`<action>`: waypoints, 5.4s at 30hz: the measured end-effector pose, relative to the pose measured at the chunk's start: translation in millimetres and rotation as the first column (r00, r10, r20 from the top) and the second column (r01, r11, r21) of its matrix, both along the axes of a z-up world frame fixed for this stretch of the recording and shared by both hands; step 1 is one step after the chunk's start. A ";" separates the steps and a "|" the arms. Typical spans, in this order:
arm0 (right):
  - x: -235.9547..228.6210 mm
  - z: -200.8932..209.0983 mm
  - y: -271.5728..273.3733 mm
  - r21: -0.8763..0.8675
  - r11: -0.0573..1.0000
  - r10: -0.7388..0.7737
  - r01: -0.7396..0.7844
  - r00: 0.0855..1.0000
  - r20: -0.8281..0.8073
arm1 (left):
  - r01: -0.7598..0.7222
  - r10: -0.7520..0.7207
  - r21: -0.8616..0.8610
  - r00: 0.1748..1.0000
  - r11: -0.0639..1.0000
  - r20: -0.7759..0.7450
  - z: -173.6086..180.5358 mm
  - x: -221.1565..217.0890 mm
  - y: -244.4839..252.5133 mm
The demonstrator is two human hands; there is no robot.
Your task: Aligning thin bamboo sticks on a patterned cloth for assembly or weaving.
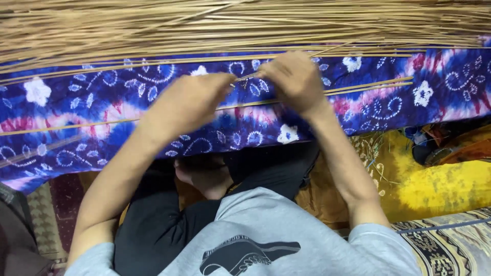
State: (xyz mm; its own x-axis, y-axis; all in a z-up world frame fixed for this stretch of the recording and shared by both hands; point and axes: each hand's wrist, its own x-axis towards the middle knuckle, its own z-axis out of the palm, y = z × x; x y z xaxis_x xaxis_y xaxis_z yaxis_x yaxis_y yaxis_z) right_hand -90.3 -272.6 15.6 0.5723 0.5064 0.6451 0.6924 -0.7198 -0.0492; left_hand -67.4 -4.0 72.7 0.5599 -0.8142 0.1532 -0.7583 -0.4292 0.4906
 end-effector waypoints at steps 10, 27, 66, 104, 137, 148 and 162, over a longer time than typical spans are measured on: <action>5.5 -5.0 -19.8 -0.089 0.990 -0.101 0.108 0.992 0.072 | -0.101 0.098 0.000 0.956 0.995 -0.275 -6.2 -23.3 -6.3; 7.0 14.2 -30.6 -0.081 0.996 -0.023 0.032 0.993 0.113 | -0.357 0.116 -0.195 0.689 0.914 -0.716 -19.3 -45.5 -48.3; 0.0 15.0 -5.5 0.357 0.926 0.214 -0.122 0.950 -0.229 | -0.297 0.229 -0.121 0.891 0.947 -0.392 -18.0 -29.5 -33.0; -23.8 30.7 47.2 0.231 0.971 0.164 -0.068 0.891 -0.424 | -0.266 0.269 0.041 0.941 0.963 -0.206 -28.5 -43.0 6.5; -15.4 49.0 -48.1 0.151 0.987 0.121 -0.050 0.852 -0.509 | -0.114 0.094 0.239 0.991 0.964 0.093 -12.7 -0.9 -39.1; -14.1 21.7 -68.9 -0.004 1.000 -0.021 0.021 0.943 -0.332 | -0.147 0.089 0.132 0.926 0.980 0.367 -44.0 6.8 -22.5; -17.8 2.9 -21.0 -0.044 0.998 0.024 -0.037 0.967 -0.254 | -0.101 0.064 0.051 0.873 0.994 0.484 -56.1 -2.7 -38.4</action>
State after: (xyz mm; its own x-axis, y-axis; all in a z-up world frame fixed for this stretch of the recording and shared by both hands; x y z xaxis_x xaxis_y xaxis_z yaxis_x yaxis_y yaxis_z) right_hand -108.1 -293.6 18.5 0.6978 0.5528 0.4556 0.6834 -0.7042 -0.1922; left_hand -70.1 -42.3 16.6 0.4981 -0.7874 0.3631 -0.8527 -0.5209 0.0401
